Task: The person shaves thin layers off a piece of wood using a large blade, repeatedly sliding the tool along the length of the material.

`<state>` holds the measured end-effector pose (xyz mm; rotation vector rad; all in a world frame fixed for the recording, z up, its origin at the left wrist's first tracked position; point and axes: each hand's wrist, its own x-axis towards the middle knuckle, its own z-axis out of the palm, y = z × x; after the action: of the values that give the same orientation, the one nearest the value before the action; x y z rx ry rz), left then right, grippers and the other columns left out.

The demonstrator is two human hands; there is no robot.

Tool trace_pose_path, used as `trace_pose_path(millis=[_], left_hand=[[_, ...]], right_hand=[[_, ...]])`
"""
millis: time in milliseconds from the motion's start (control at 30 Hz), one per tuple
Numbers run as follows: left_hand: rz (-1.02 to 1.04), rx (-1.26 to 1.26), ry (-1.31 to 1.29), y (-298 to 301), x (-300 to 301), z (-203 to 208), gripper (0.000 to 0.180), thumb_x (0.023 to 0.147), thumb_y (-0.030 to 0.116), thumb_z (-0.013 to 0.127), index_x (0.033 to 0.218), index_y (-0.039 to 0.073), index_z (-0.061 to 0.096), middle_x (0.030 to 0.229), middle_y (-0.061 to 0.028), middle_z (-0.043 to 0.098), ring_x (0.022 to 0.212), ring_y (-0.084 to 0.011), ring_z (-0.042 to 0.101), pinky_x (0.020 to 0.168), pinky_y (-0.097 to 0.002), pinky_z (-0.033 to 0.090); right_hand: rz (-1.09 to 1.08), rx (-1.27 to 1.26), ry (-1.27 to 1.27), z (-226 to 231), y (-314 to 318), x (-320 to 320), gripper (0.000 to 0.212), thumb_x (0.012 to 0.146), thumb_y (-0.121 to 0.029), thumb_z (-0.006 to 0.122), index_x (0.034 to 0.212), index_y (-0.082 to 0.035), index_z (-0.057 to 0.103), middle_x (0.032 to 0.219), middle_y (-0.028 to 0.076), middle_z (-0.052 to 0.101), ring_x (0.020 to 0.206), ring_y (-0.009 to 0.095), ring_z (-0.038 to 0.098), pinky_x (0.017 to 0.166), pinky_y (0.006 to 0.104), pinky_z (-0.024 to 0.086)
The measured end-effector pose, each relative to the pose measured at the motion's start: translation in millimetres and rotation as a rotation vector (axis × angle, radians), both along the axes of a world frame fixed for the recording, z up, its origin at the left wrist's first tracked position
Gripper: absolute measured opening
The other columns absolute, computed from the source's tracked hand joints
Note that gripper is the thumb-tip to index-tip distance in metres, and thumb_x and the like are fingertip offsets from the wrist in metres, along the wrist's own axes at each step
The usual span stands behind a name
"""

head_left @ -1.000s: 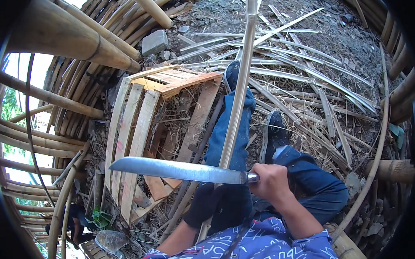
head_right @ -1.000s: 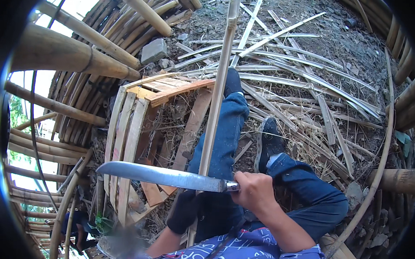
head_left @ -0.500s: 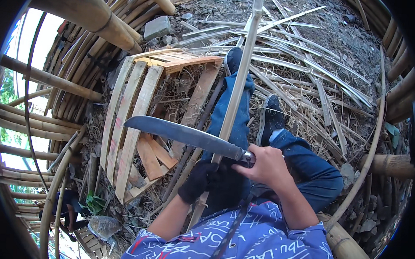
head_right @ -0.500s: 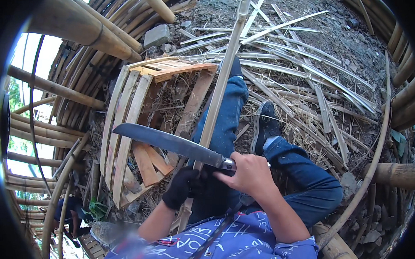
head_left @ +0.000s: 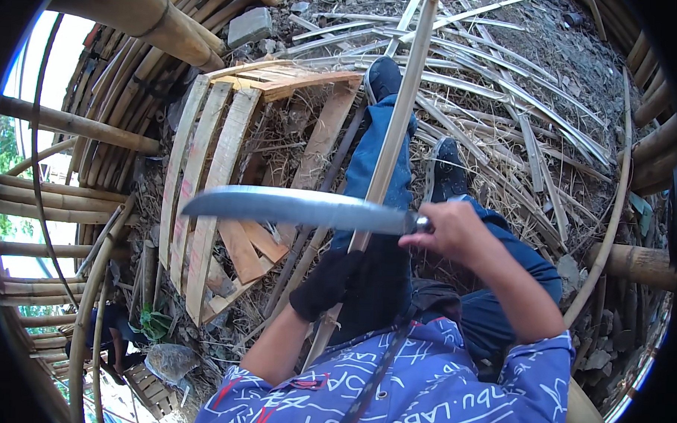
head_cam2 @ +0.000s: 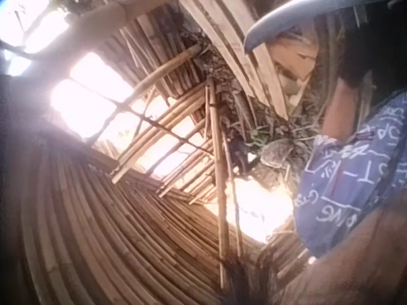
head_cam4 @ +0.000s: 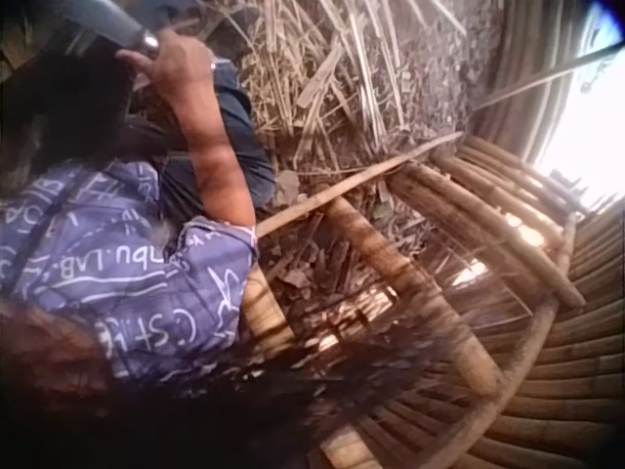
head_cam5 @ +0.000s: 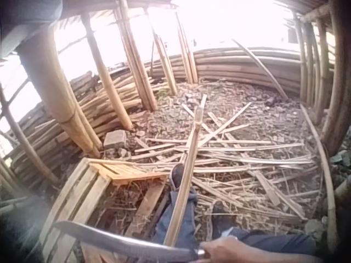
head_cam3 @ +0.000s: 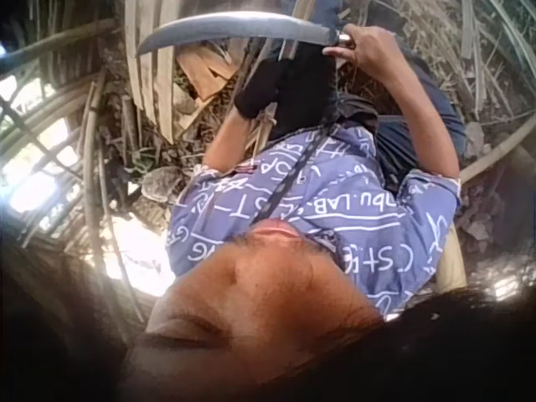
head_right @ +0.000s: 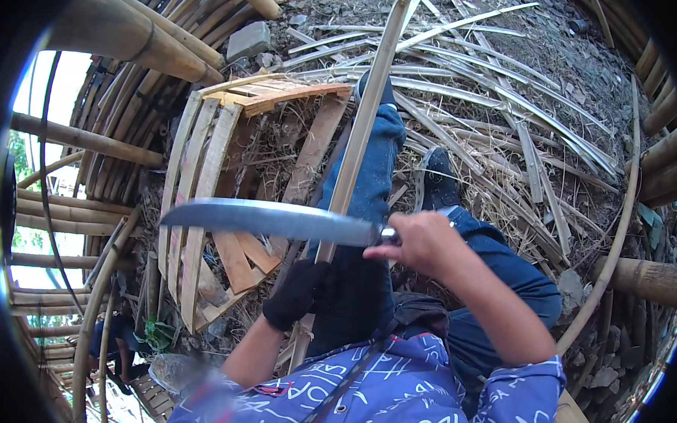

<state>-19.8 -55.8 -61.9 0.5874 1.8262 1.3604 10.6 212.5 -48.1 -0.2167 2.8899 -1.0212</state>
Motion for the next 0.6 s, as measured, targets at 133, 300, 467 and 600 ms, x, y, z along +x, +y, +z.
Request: trace_pose_path(millis=[133, 300, 467, 600], left_hand=[[0.172, -0.047, -0.404, 1, 5, 3, 0.015, 0.088, 0.018, 0.055, 0.089, 0.003, 0.057, 0.066, -0.0045, 0.051, 0.053, -0.0136, 0.047, 0.046, -0.0278, 0.039], [0.344, 0.055, -0.861, 3, -2, 9, 0.025, 0.096, 0.026, 0.045, 0.090, 0.005, 0.058, 0.065, 0.0006, 0.049, 0.052, -0.0091, 0.046, 0.044, -0.0272, 0.038], [0.210, -0.071, -0.423, -9, 0, -6, 0.013, 0.087, 0.011, 0.054, 0.096, 0.002, 0.058, 0.067, -0.0047, 0.053, 0.053, -0.0157, 0.051, 0.045, -0.0298, 0.039], [0.074, -0.152, -0.128, -6, 0, -1, 0.021, 0.076, -0.002, 0.060, 0.097, -0.002, 0.058, 0.071, -0.0112, 0.056, 0.057, -0.0243, 0.054, 0.048, -0.0339, 0.040]], right_hand=[[-0.217, -0.033, -0.118, 3, 39, -28, 0.059, 0.073, -0.057, 0.068, 0.069, 0.000, 0.058, 0.057, 0.017, 0.058, 0.057, 0.036, 0.061, 0.055, 0.0410, 0.048], [-0.196, -0.187, -0.160, 13, 40, -28, 0.055, 0.073, -0.053, 0.071, 0.070, 0.001, 0.058, 0.057, 0.018, 0.058, 0.055, 0.035, 0.060, 0.053, 0.0395, 0.047], [0.108, -0.121, -0.085, -2, 8, -17, 0.054, 0.072, -0.052, 0.071, 0.067, -0.001, 0.056, 0.057, 0.019, 0.057, 0.056, 0.039, 0.059, 0.052, 0.0424, 0.047], [0.168, -0.121, -0.073, -9, 20, -32, 0.056, 0.071, -0.055, 0.070, 0.067, -0.001, 0.056, 0.058, 0.018, 0.058, 0.059, 0.039, 0.059, 0.052, 0.0422, 0.047]])
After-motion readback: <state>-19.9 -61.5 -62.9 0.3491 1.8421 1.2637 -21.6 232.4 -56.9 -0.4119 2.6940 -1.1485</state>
